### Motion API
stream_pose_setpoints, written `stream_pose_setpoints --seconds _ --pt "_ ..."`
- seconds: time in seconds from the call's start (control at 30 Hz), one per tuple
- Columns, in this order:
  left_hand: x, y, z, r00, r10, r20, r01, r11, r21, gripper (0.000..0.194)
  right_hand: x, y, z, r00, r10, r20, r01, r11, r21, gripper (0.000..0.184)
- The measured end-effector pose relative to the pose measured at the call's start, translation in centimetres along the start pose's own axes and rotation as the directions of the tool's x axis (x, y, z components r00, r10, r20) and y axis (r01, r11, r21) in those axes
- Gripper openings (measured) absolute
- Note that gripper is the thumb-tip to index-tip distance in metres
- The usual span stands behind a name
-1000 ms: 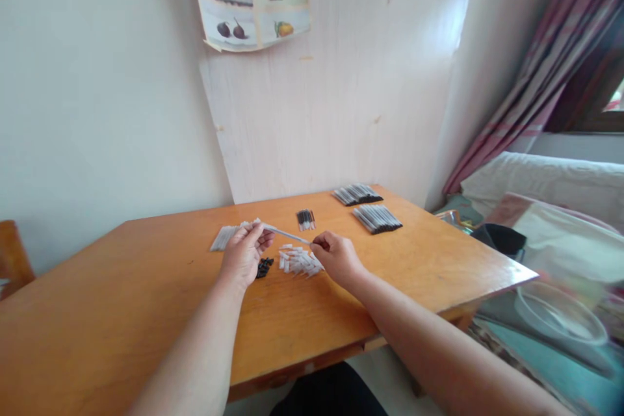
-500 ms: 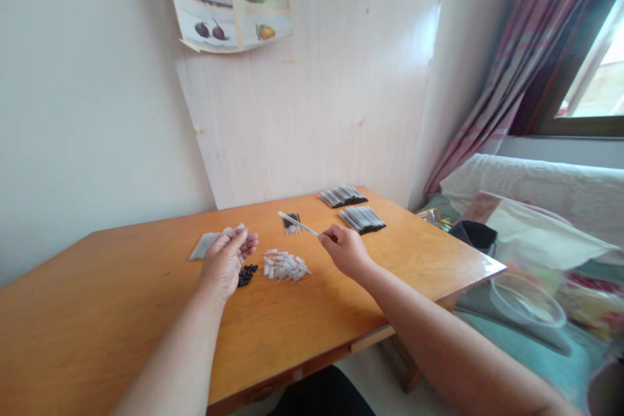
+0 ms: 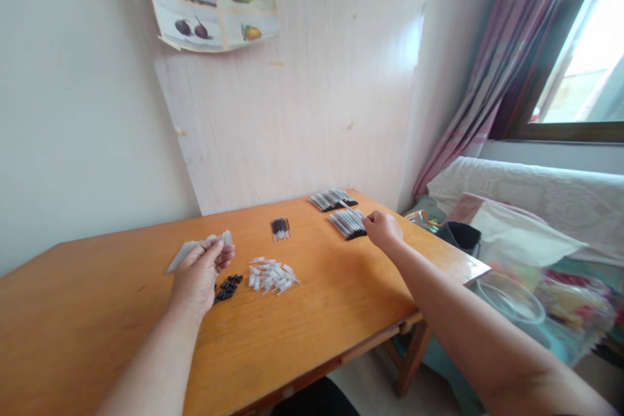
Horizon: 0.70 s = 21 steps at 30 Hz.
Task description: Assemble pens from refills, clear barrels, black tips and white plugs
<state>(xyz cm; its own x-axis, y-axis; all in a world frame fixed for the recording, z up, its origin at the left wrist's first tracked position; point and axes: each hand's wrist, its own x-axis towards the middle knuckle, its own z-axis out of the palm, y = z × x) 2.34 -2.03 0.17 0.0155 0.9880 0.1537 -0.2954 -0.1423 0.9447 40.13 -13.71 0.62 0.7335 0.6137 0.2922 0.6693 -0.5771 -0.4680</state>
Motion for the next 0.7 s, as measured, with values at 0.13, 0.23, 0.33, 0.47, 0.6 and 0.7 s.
stream_pose_setpoints --seconds 0.13,0.23,0.33,0.47,0.6,0.7 --pt "0.2 -0.1 -0.1 1.000 0.008 -0.004 -0.008 0.999 0.040 0.032 0.9 0.8 0.7 0.999 0.037 0.014 -0.036 0.999 -0.037 0.035" --pt "0.3 -0.1 0.0 1.000 0.006 -0.007 -0.005 0.998 0.056 0.033 1.2 1.1 1.3 0.998 0.058 0.028 -0.056 0.997 -0.048 0.035" --pt "0.2 -0.1 0.1 1.000 -0.001 -0.004 0.002 0.998 0.065 0.035 1.3 1.3 1.9 0.996 0.080 0.048 -0.078 0.995 -0.056 0.035" --pt "0.3 -0.2 0.1 1.000 -0.017 -0.003 0.017 0.997 0.072 0.036 1.2 1.4 2.2 0.995 0.081 0.054 -0.078 0.995 -0.054 0.036" --pt "0.6 -0.6 -0.1 1.000 -0.024 0.006 0.023 0.996 0.085 0.037 1.1 1.3 2.2 0.995 0.082 0.057 -0.079 0.996 -0.043 0.036" --pt "0.7 -0.7 -0.2 1.000 -0.017 0.012 0.016 0.996 0.089 0.037 1.2 1.5 2.1 0.994 0.088 0.064 -0.086 0.995 -0.043 0.033"
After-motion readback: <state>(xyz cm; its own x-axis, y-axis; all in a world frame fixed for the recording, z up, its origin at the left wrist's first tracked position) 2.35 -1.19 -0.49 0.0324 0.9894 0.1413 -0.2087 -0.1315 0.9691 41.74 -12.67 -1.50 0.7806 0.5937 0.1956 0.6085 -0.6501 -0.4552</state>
